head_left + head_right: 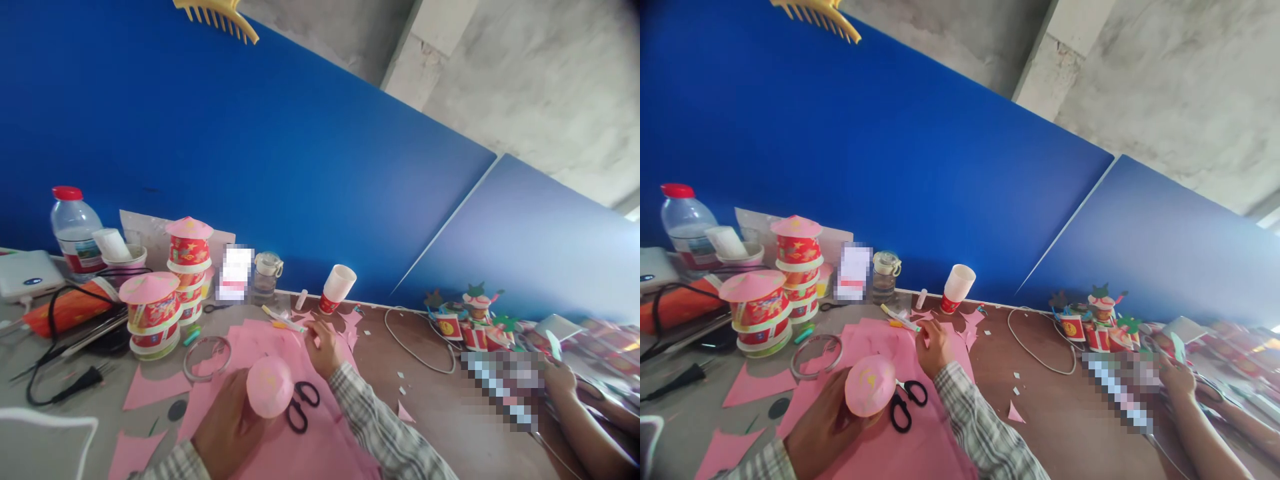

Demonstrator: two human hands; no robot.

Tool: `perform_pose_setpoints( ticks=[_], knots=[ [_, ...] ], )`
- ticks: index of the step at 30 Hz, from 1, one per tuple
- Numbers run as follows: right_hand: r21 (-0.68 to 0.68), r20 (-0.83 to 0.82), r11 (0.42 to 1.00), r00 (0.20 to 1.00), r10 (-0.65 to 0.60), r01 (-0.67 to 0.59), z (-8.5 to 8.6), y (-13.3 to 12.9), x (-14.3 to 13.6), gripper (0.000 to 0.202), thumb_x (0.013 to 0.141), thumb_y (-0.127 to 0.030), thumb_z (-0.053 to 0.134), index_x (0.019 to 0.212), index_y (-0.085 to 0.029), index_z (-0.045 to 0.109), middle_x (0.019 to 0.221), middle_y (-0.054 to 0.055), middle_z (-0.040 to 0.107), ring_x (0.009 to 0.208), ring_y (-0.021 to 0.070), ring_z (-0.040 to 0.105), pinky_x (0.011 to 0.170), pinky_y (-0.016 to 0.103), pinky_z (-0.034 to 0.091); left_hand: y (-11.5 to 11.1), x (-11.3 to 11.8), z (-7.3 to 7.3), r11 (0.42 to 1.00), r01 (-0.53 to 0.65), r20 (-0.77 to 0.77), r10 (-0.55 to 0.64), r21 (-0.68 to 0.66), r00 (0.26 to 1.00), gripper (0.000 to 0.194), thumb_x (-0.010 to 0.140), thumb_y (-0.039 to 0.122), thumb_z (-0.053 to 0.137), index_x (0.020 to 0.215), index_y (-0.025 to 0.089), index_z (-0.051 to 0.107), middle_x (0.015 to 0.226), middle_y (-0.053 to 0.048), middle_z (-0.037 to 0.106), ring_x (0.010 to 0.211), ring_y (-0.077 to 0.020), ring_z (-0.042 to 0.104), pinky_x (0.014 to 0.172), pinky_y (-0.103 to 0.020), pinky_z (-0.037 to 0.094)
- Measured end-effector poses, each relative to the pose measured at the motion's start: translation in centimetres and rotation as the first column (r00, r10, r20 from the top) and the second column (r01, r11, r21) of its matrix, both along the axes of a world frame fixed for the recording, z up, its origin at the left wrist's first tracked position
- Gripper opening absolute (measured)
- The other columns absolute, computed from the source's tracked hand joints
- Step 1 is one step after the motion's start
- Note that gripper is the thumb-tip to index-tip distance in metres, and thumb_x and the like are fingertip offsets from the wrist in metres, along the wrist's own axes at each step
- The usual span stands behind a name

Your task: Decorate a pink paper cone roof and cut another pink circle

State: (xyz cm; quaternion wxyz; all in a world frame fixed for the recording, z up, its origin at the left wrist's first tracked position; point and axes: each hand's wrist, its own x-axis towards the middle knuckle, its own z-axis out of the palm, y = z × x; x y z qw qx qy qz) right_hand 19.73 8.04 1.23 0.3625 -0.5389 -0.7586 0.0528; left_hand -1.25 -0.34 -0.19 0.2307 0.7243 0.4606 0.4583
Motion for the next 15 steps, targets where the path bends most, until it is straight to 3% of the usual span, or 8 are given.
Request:
perform_pose_setpoints(
  ticks=[4, 8, 15],
  knots=[
    [-0.011, -0.083, 0.999, 0.996, 0.038, -0.039, -0.4, -4.6, 1.1, 0.016, 0.074, -0.016, 0.048, 0.085, -0.021, 0.06, 0.067, -0.001, 0.059, 0.059, 0.0143, 0.058, 0.056, 0.023, 0.049, 0.0, -0.1, 0.0, 1.0, 0.024, 0.0, -0.024, -0.005, 1.0, 0.04, 0.056, 0.032, 0.066, 0.094, 0.029, 0.054, 0.088, -0.001, 0.063, 0.083, -0.0238, 0.056, 0.069, -0.034, 0.051],
    [-0.051, -0.098, 0.997, 0.993, 0.059, -0.064, -1.4, -8.5, 0.6, 0.013, 0.076, -0.018, 0.05, 0.079, -0.027, 0.059, 0.066, -0.002, 0.058, 0.058, 0.0156, 0.057, 0.052, 0.024, 0.046, -0.1, -0.1, -0.3, 0.999, 0.027, 0.017, -0.027, -0.018, 0.999, 0.042, 0.056, 0.033, 0.066, 0.095, 0.027, 0.053, 0.088, -0.002, 0.062, 0.083, -0.0245, 0.056, 0.069, -0.036, 0.052],
    [-0.158, 0.173, 0.985, 0.98, 0.095, -0.067, -1.2, -10.2, -0.3, 0.011, 0.076, -0.038, 0.054, 0.085, -0.033, 0.058, 0.079, 0.001, 0.059, 0.074, 0.0251, 0.053, 0.066, 0.039, 0.041, -0.2, -0.1, -0.7, 1.0, 0.0, 0.031, 0.0, -0.004, 1.0, 0.046, 0.056, 0.034, 0.066, 0.098, 0.026, 0.05, 0.092, -0.005, 0.061, 0.088, -0.0269, 0.055, 0.075, -0.041, 0.05]
  ],
)
